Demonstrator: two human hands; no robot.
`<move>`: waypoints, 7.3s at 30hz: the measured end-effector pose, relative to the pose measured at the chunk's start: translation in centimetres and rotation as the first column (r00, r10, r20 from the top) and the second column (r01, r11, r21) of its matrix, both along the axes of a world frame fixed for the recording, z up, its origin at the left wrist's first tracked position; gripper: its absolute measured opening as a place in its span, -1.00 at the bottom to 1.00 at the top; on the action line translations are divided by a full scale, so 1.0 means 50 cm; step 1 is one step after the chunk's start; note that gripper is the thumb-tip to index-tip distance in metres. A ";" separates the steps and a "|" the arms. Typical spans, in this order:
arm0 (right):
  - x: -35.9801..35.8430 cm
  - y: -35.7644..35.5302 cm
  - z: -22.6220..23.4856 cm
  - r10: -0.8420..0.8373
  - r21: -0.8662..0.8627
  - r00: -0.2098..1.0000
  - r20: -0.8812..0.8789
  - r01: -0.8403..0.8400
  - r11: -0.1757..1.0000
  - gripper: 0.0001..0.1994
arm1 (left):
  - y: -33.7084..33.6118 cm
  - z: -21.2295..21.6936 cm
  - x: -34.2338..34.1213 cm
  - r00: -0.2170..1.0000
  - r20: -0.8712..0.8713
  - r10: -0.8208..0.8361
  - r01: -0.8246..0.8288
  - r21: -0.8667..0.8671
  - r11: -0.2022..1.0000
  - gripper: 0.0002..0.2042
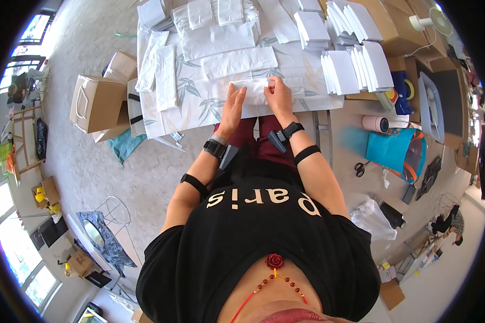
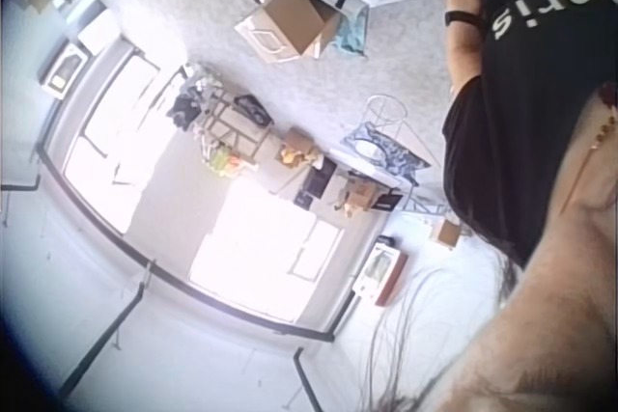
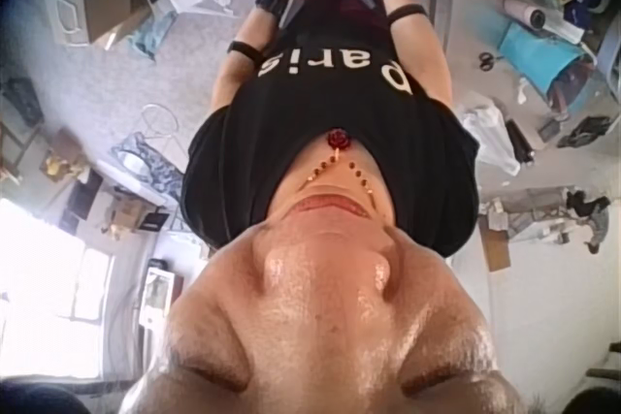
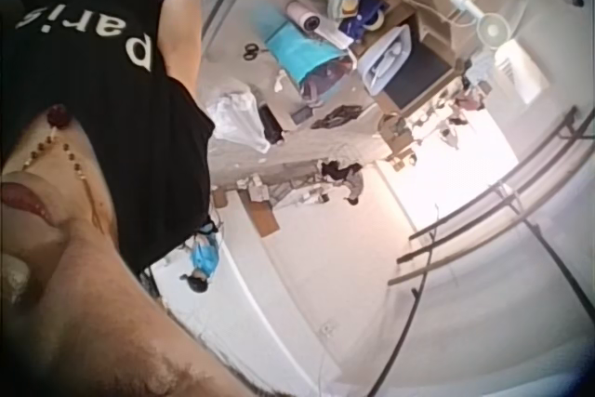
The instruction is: Folding white rectangular material sheets on a table.
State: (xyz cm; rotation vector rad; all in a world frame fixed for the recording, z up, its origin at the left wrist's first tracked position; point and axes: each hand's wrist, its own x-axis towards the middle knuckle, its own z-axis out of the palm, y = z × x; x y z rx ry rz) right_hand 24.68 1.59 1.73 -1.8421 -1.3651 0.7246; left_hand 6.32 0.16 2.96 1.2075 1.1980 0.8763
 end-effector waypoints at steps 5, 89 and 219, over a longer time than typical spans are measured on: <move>-0.008 0.007 -0.013 0.002 0.098 0.997 0.076 -0.009 0.995 -0.67 | 0.005 -0.020 -0.027 0.974 0.064 0.217 -0.219 0.036 0.975 -0.51; -0.002 0.018 0.006 0.542 0.060 0.717 0.438 -0.625 0.778 -0.59 | 0.309 -0.056 0.147 0.600 -0.795 0.089 0.428 0.413 0.804 -0.88; -0.069 -0.043 0.036 -0.124 -0.245 0.904 -0.409 0.022 0.969 -0.79 | -0.006 -0.039 -0.201 0.712 -0.335 0.618 -0.503 0.372 0.780 -0.66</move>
